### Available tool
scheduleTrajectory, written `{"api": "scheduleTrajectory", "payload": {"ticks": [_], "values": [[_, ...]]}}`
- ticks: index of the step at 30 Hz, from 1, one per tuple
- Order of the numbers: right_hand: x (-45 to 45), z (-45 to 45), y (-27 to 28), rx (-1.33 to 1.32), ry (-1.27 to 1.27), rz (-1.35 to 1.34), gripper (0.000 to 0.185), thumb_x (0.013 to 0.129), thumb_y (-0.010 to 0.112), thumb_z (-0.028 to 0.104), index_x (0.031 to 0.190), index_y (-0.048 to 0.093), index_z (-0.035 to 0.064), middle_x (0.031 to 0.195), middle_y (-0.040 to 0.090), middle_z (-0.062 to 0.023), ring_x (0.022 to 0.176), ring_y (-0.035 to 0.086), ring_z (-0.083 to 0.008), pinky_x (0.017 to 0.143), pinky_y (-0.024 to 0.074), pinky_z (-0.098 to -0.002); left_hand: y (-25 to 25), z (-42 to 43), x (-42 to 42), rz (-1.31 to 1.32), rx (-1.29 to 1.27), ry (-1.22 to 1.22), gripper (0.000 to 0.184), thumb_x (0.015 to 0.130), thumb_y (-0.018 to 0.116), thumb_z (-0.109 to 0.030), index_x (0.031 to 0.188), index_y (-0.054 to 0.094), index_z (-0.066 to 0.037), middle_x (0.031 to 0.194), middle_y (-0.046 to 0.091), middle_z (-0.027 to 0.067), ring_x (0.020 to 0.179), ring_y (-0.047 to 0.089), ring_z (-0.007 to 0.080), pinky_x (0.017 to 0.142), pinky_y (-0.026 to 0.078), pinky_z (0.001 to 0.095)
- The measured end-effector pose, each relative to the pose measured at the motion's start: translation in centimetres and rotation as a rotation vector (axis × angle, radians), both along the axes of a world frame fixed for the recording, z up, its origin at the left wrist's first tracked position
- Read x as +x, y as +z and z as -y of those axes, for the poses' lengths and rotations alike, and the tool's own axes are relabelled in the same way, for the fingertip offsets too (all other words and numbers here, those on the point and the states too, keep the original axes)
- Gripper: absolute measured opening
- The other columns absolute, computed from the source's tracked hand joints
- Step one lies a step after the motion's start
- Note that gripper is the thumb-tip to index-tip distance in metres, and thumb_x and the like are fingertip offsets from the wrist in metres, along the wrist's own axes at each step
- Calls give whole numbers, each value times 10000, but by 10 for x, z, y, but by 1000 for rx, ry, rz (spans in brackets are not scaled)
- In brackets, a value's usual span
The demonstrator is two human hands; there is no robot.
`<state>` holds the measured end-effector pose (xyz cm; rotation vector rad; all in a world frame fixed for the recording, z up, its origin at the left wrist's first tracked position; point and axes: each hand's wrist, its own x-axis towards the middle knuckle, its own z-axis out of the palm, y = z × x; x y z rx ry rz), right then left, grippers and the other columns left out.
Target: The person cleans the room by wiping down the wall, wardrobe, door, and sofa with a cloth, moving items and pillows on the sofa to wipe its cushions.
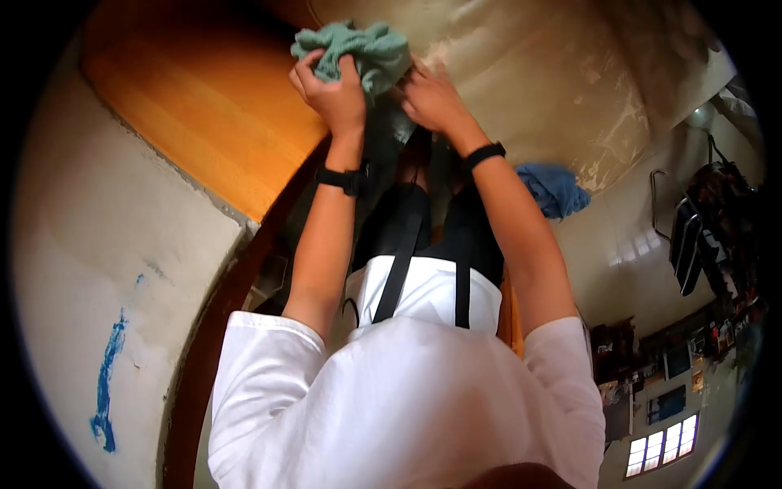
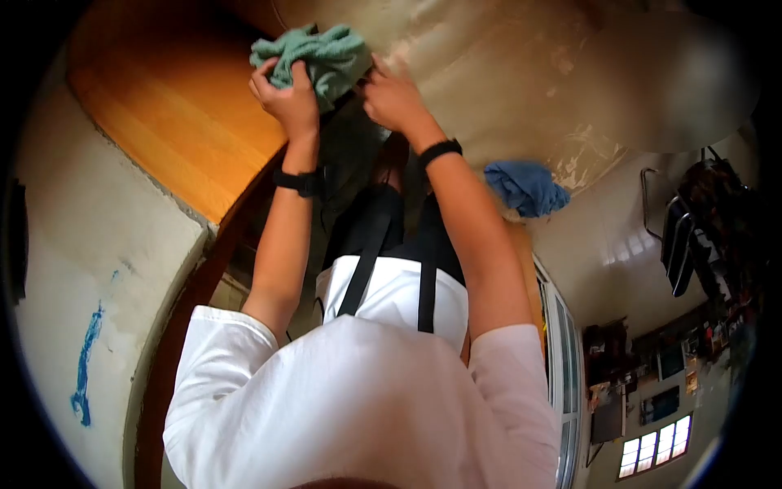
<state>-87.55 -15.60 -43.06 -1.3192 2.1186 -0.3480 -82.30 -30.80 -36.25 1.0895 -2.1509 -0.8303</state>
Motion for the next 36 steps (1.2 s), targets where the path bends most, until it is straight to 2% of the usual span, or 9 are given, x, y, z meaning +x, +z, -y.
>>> {"api": "scheduleTrajectory", "payload": {"ticks": [5, 7, 10, 16, 23, 25, 26, 32, 36], "values": [[-59, -70, -26, -169, -86, -284, 546, 967, 481, 382, 1481, 421, 208, 1570, 344, -41, 1459, 284, -250, 1141, 228, -592, -7, -6, 9, 65, 80, 101, 296, 781, 709, -132, 1021, 577, -20, 1086, 543, 169, 1053, 543, 358, 943, 426, 431], [-82, -75, -25, 80, -381, -442, 613, 977, 465, 455, 1511, 364, 173, 1593, 299, -70, 1464, 274, -257, 1127, 225, -610, -13, 0, 9, 89, 83, 114, 300, 784, 713, -148, 1020, 579, -22, 1081, 549, 171, 1058, 542, 361, 941, 427, 429], [-80, -65, -28, 26, -493, -455, 644, 969, 466, 473, 1509, 363, 137, 1596, 284, -105, 1467, 263, -291, 1107, 237, -629, -25, 2, 11, 139, 170, 166, 314, 791, 720, -192, 1017, 581, -25, 1082, 560, 180, 1066, 542, 368, 940, 428, 423], [-7, -1, -10, -12, -104, -121, 458, 880, 592, 435, 1201, 654, 114, 1522, 405, -70, 1452, 295, -262, 1175, 201, -559, -50, 14, 11, 125, 458, 299, 354, 807, 727, -276, 1005, 583, -21, 1121, 570, 201, 1074, 545, 380, 955, 416, 414], [-113, -70, -24, 52, -258, -389, 611, 966, 487, 415, 1491, 370, 126, 1567, 341, -64, 1437, 319, -285, 1147, 222, -597, -49, 13, 13, 131, 485, 302, 354, 821, 727, -279, 1004, 574, -17, 1097, 586, 199, 1060, 552, 348, 941, 416, 395], [-129, -82, -28, 119, -723, -406, 605, 970, 476, 420, 1490, 377, 126, 1582, 302, -113, 1445, 293, -332, 1140, 212, -613, -46, 13, 12, -7, 621, 347, 364, 823, 729, -287, 1008, 571, -16, 1086, 600, 201, 1050, 562, 336, 932, 423, 391], [-120, -83, -32, 124, -722, -410, 605, 970, 476, 420, 1490, 377, 126, 1582, 302, -113, 1445, 293, -332, 1140, 212, -613, -46, 12, 13, -7, 627, 347, 364, 823, 729, -287, 1008, 571, -16, 1086, 600, 201, 1050, 562, 336, 932, 423, 391], [-18, -6, -6, 40, -102, -158, 537, 915, 577, 382, 1395, 512, 149, 1550, 350, -116, 1440, 283, -338, 1164, 179, -576, -45, 19, 4, 22, 532, 368, 333, 836, 717, -261, 1019, 576, -21, 1036, 636, 183, 1004, 587, 306, 907, 441, 375], [-43, -23, -19, -106, 50, -101, 484, 913, 584, 363, 1351, 557, 159, 1529, 383, -93, 1422, 321, -314, 1163, 218, -536, -51, 20, 3, 10, 559, 301, 330, 835, 723, -256, 1026, 580, -28, 1029, 642, 160, 998, 586, 267, 898, 449, 358]]}}
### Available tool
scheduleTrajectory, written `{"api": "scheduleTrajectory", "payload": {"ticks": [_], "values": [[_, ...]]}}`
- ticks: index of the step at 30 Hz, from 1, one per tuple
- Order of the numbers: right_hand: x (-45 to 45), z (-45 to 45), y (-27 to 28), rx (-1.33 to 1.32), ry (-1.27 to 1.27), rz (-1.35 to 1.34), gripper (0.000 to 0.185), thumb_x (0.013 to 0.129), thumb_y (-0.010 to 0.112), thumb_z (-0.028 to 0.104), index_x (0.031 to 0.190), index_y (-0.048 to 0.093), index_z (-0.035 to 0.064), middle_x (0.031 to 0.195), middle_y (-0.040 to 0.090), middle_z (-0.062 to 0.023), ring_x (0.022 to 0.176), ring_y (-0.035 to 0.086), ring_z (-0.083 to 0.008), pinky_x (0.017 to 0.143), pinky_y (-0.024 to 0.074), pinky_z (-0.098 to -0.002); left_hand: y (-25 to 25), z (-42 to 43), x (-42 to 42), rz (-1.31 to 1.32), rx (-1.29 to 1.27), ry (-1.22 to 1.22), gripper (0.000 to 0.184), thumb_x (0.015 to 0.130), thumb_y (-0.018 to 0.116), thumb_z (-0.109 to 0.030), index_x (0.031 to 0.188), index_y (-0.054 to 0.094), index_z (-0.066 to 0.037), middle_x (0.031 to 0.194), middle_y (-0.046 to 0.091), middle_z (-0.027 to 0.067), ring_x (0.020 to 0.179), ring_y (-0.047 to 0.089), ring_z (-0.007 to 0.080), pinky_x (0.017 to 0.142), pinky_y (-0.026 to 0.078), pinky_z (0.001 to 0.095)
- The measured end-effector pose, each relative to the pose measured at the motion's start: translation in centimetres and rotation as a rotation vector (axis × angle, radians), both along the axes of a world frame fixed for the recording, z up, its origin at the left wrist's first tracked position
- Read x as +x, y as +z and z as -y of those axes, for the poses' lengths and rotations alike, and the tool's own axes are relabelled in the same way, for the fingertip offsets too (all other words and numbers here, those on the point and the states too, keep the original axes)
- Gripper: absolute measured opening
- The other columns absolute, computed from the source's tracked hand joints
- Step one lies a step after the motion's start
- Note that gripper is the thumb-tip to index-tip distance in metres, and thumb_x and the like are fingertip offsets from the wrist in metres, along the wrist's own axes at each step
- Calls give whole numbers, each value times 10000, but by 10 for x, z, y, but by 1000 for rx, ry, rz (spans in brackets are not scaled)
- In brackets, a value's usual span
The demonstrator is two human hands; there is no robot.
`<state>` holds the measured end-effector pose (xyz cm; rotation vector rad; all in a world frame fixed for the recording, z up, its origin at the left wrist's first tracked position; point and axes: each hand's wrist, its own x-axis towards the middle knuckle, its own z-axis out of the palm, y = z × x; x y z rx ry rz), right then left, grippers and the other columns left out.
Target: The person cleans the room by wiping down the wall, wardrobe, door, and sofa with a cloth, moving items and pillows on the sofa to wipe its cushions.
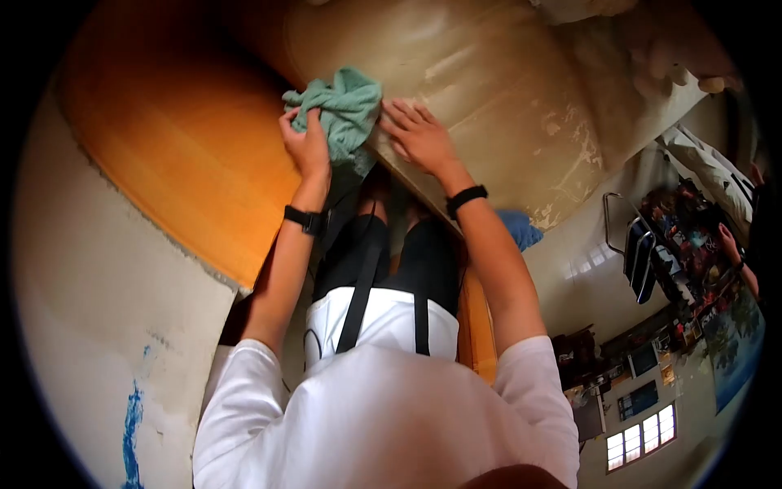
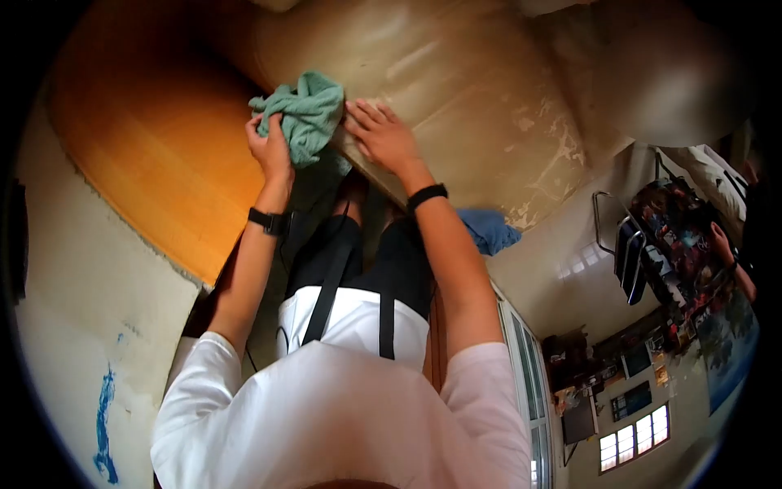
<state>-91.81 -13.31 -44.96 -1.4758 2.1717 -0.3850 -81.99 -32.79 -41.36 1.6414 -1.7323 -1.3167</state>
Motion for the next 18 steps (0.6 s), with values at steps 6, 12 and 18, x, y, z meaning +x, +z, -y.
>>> {"api": "scheduleTrajectory", "payload": {"ticks": [6, 12, 18], "values": [[-107, -91, 0, 13, -432, -287, 541, 923, 576, 350, 1413, 498, 134, 1502, 404, -184, 1397, 365, -351, 1088, 340, -514, 0, 0, -1, -74, 98, 59, 317, 845, 719, -215, 1045, 565, -23, 1038, 616, 112, 979, 556, 212, 905, 437, 323], [-72, -74, -3, -24, -660, -221, 568, 909, 592, 328, 1396, 499, 52, 1502, 375, -260, 1390, 360, -403, 1087, 333, -543, 15, -3, -21, -67, -53, 38, 301, 844, 704, -192, 1045, 570, -14, 1023, 622, 132, 971, 567, 241, 893, 441, 342], [14, -11, 24, -263, -193, 324, 393, 842, 632, 185, 1205, 631, 33, 1341, 547, -206, 1253, 498, -391, 1083, 377, -466, 31, 0, -23, 36, -317, -139, 294, 849, 679, -199, 1047, 573, -10, 1048, 607, 185, 975, 583, 327, 880, 453, 391]]}}
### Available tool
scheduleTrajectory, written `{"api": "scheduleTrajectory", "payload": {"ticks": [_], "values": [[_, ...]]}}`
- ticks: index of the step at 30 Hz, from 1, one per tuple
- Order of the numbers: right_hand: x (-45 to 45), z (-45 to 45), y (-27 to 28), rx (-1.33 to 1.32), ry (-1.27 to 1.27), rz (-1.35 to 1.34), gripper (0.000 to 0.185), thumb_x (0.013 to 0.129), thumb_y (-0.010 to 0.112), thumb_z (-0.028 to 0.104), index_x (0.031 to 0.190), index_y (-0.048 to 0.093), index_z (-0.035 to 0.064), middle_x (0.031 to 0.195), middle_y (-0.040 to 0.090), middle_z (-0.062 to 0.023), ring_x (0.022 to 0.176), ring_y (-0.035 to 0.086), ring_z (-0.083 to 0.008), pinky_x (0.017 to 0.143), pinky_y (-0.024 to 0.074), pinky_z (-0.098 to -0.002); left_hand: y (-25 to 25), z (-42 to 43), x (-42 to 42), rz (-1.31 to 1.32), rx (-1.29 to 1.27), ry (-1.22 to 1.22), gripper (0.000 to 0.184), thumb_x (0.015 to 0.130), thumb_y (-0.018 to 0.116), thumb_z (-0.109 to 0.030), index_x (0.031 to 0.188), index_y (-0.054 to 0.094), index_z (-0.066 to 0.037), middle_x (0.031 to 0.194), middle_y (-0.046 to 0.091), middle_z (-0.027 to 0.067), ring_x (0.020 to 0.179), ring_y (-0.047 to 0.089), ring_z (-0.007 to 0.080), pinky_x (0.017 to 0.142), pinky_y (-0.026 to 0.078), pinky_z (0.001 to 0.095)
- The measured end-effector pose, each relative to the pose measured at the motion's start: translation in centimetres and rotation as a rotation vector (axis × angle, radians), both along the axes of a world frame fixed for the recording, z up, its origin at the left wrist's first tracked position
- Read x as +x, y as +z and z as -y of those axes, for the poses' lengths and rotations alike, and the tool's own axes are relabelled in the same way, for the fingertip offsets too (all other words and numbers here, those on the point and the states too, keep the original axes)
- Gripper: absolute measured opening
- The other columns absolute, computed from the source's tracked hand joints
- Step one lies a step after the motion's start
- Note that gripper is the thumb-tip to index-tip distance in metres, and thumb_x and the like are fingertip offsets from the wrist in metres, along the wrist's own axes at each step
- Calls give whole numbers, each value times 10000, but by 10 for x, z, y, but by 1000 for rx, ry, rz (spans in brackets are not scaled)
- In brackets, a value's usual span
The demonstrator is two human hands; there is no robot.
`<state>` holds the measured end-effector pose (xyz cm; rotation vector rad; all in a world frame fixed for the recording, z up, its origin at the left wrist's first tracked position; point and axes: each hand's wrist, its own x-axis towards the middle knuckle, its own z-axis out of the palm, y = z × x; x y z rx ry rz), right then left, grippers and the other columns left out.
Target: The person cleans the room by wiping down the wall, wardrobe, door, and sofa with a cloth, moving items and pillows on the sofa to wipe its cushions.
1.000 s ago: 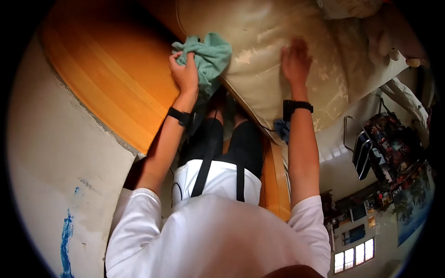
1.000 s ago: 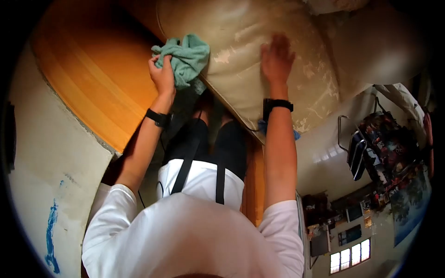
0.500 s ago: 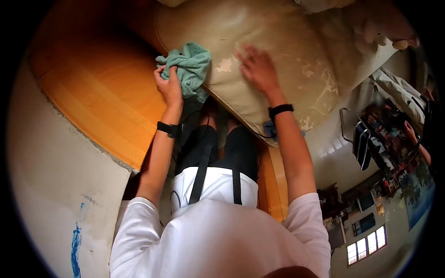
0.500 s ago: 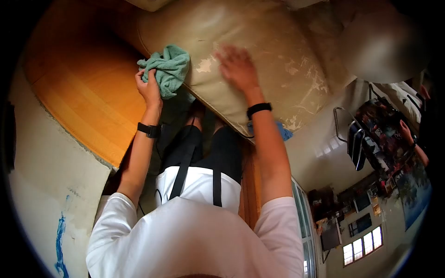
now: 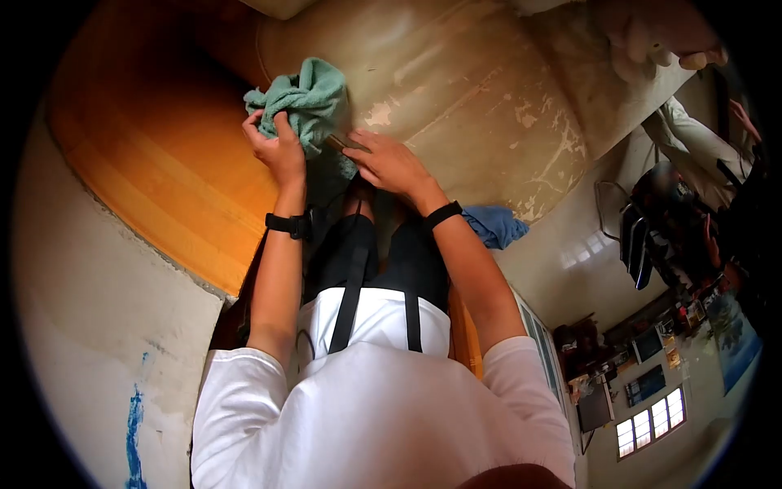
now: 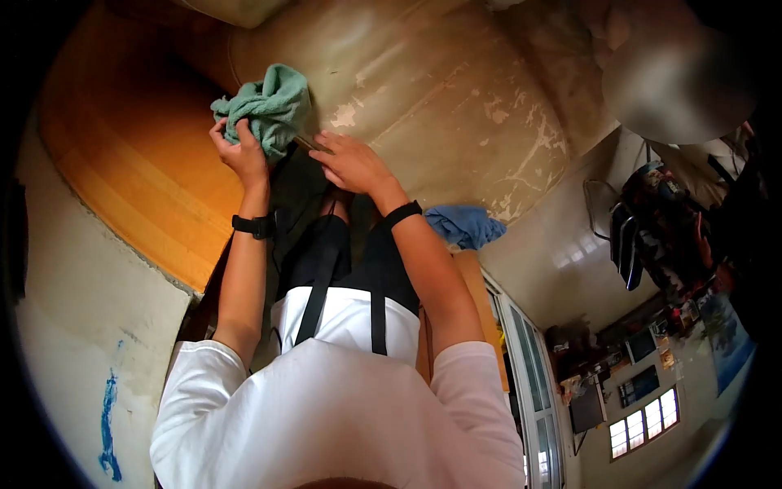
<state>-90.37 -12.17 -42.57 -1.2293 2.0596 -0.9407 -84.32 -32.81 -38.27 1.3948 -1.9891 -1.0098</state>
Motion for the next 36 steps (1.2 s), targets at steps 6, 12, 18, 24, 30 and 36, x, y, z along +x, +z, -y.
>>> {"api": "scheduleTrajectory", "payload": {"ticks": [6, 12, 18, 24, 30, 36], "values": [[-39, -28, 16, 33, -705, 35, 499, 842, 630, 82, 1324, 525, 8, 1347, 531, -211, 1267, 476, -386, 1088, 375, -439, 17, -33, -64, -154, -2, -577, 505, 810, 661, -101, 1289, 519, -22, 1238, 556, 188, 1177, 538, 337, 1023, 420, 397], [-118, -113, 34, -552, -1179, 587, 556, 1000, 363, 399, 1413, 440, 35, 1393, 508, -144, 1291, 477, -290, 1104, 360, -411, 11, -172, -136, -292, 329, -1170, 545, 922, 601, -257, 1423, 451, -100, 1303, 552, 209, 1222, 507, 391, 1034, 410, 463], [-135, -125, 46, -405, -1181, 639, 519, 986, 587, 353, 1403, 450, 75, 1331, 539, -96, 1208, 526, -218, 1043, 411, -361, 12, -169, -139, -167, 488, -1347, 598, 971, 541, -323, 1505, 346, -135, 1323, 556, 215, 1256, 481, 407, 1043, 396, 477], [-160, -96, 30, -67, -1053, 119, 466, 834, 759, 227, 1238, 614, 45, 1213, 619, -141, 1140, 580, -248, 987, 445, -359, -31, -66, -98, 152, -251, -1333, 580, 949, 553, -292, 1486, 381, -157, 1374, 544, 174, 1302, 453, 421, 1086, 350, 498], [-212, -108, -40, -40, -1049, -177, 537, 843, 735, 298, 1258, 592, -10, 1252, 614, -228, 1163, 588, -340, 992, 447, -394, -65, 1, -115, 6, -429, -819, 349, 850, 589, -86, 1187, 553, -4, 1217, 532, 223, 1147, 503, 402, 1008, 375, 508], [-156, -32, -26, 276, -623, -615, 643, 805, 718, 445, 1267, 602, 13, 1254, 607, -233, 1171, 565, -404, 1021, 434, -449, -103, 28, -135, 225, -427, -383, 367, 937, 546, -208, 1258, 553, -30, 1391, 465, 195, 1290, 409, 404, 1060, 319, 541]]}}
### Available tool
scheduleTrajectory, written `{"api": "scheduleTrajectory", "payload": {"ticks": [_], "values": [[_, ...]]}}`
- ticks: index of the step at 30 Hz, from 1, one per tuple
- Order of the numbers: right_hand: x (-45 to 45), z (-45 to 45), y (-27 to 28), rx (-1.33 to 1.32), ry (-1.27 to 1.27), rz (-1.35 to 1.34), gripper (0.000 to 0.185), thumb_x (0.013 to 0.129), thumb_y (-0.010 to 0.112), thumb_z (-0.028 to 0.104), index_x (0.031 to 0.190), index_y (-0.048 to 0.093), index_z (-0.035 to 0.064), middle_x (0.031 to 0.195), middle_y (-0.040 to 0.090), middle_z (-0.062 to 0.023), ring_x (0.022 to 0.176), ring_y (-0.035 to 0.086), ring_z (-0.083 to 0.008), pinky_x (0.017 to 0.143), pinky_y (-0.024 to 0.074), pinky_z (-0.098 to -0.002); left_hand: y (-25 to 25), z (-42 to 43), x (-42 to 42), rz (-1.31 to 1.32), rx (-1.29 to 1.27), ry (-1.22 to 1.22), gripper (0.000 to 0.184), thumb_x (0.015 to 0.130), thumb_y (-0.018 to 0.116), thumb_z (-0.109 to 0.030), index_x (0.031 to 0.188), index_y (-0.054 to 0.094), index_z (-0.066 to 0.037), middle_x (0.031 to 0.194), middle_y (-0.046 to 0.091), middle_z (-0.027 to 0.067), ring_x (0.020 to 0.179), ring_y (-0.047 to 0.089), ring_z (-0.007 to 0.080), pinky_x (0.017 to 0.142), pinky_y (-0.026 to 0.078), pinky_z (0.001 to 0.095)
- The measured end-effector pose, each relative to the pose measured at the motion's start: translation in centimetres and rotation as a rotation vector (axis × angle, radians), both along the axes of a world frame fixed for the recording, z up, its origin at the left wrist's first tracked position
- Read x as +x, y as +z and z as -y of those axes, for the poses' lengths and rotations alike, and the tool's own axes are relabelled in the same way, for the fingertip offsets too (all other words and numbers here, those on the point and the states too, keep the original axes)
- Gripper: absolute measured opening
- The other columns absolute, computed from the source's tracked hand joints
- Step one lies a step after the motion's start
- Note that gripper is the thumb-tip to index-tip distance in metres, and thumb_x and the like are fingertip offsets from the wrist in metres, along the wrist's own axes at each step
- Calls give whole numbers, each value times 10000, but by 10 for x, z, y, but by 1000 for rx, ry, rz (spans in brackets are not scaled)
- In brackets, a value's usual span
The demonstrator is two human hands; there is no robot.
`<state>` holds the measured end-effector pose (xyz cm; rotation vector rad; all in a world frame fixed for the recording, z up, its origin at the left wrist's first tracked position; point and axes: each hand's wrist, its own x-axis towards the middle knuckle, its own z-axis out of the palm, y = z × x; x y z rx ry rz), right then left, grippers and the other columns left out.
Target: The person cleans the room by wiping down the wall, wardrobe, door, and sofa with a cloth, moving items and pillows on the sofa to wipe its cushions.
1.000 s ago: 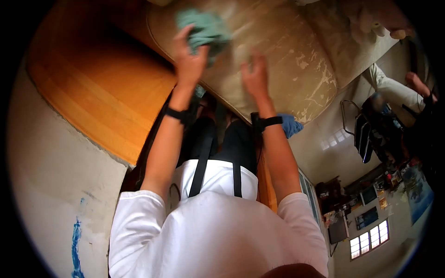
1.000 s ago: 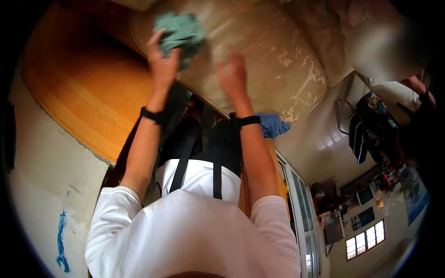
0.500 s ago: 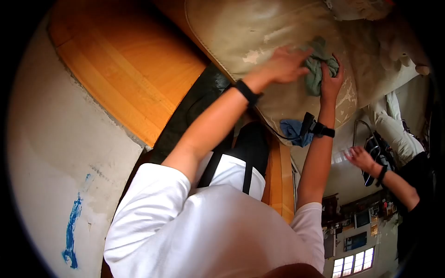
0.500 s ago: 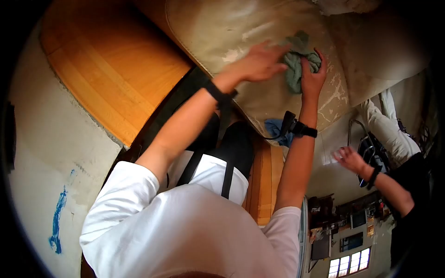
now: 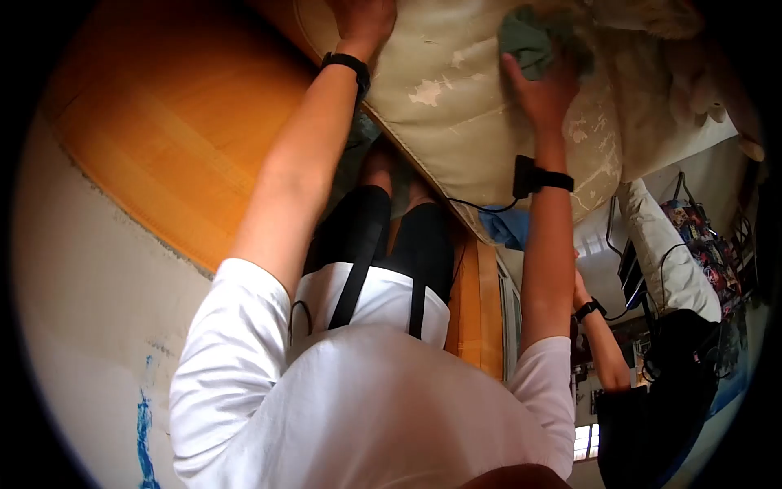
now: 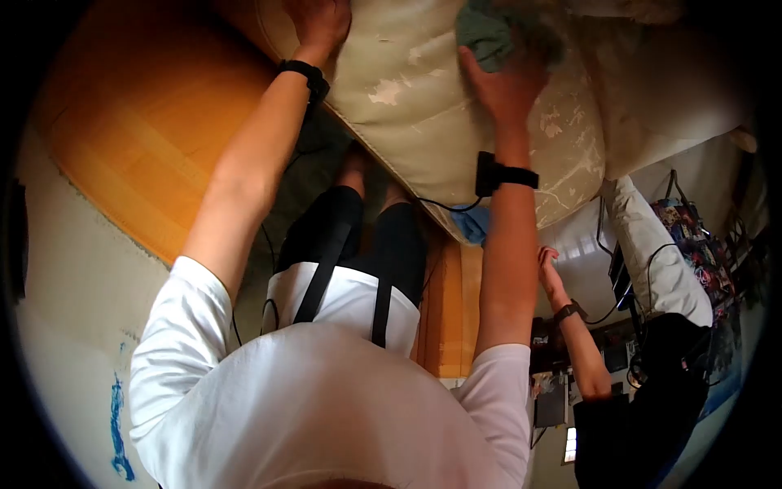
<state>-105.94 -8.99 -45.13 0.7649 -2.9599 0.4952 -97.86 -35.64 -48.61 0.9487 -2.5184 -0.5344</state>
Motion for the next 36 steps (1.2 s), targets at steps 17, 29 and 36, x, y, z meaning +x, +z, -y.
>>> {"api": "scheduleTrajectory", "payload": {"ticks": [17, 29, 36], "values": [[30, 41, 9, 18, -90, 283, 539, 704, 759, 308, 1207, 661, 139, 910, 671, -158, 837, 651, -361, 735, 512, -481, -10, 17, -21, -221, -26, -184, 217, 808, 591, -85, 1020, 551, -64, 1106, 581, 148, 1099, 525, 353, 946, 388, 546], [-1, -129, -21, 34, -519, 158, 526, 777, 732, 348, 1224, 634, 88, 1156, 665, -175, 1066, 616, -398, 906, 488, -484, -54, 14, 8, 58, -234, -52, 273, 856, 539, -201, 1086, 629, -84, 1144, 612, 147, 1190, 472, 394, 1043, 309, 578], [38, -219, -3, 287, -1129, 311, 673, 787, 699, 476, 1291, 584, 44, 1166, 667, -211, 1094, 603, -427, 922, 475, -489, -61, 14, 10, 262, -259, -56, 287, 856, 544, -183, 1123, 596, -91, 1164, 555, 142, 1220, 428, 433, 1003, 344, 581]]}}
